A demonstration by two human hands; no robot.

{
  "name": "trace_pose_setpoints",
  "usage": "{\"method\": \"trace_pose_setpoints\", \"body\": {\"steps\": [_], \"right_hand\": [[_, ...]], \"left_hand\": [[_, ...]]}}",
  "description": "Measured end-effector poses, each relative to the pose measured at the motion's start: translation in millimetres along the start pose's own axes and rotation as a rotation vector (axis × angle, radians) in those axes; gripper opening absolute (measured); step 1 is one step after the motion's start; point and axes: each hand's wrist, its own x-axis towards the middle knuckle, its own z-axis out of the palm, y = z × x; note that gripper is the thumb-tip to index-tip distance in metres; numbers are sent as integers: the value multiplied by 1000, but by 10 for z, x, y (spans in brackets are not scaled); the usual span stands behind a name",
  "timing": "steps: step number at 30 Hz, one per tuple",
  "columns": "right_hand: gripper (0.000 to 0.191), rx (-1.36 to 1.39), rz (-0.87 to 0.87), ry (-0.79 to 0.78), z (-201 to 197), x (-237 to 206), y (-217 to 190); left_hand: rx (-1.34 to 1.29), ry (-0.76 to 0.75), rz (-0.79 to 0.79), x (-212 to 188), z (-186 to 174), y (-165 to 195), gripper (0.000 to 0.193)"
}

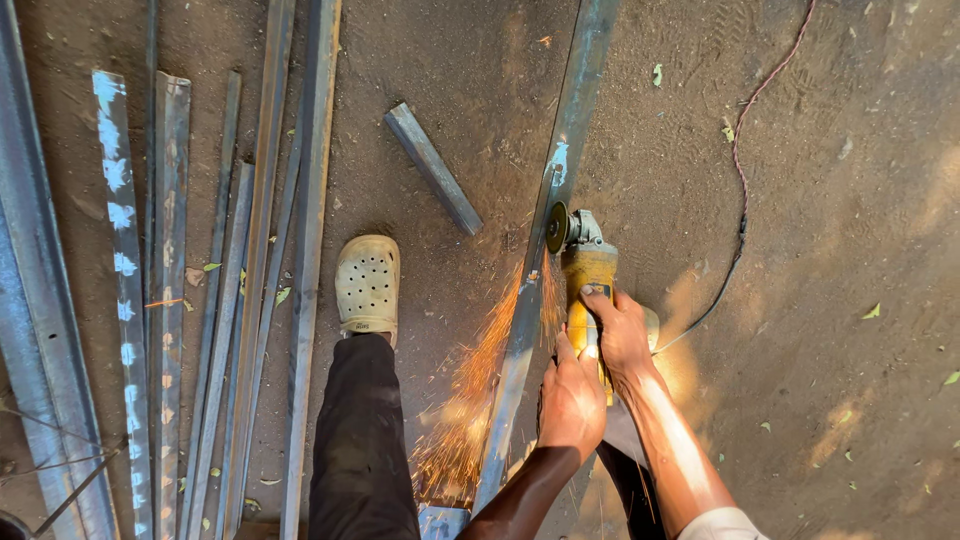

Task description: The person uses an angle grinder to cut through a long metal bar on the ground while holding it steady by hand.

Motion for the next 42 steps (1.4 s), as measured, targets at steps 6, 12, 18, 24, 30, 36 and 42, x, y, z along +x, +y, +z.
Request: {"method": "trace_pose_setpoints", "body": {"steps": [6, 12, 18, 24, 30, 36, 42], "right_hand": [[34, -81, -3, 28, -7, 34, -4], [32, -33, -22, 0, -13, 45, -38], [31, 17, 10, -7, 6, 45, -124], [30, 58, 32, -3, 20, 13, -127], [33, -1, 1, 18, 36, 20, -103], [34, 20, 44, 17, 16, 2, -79], [33, 12, 30, 18, 8, 40, -96]], "left_hand": [[-15, 33, 64, 57, 38, -32, 60], [-53, 63, 131, 60, 38, -13, 57], [-26, 21, 88, 42, -24, 104, 57], [-11, 3, -1, 26, -3, 90, 61], [1, -22, -56, 66, -1, 81, 64], [38, -38, -74, 59, -10, 84, 62], [8, 5, -10, 71, 16, 80, 62]]}}
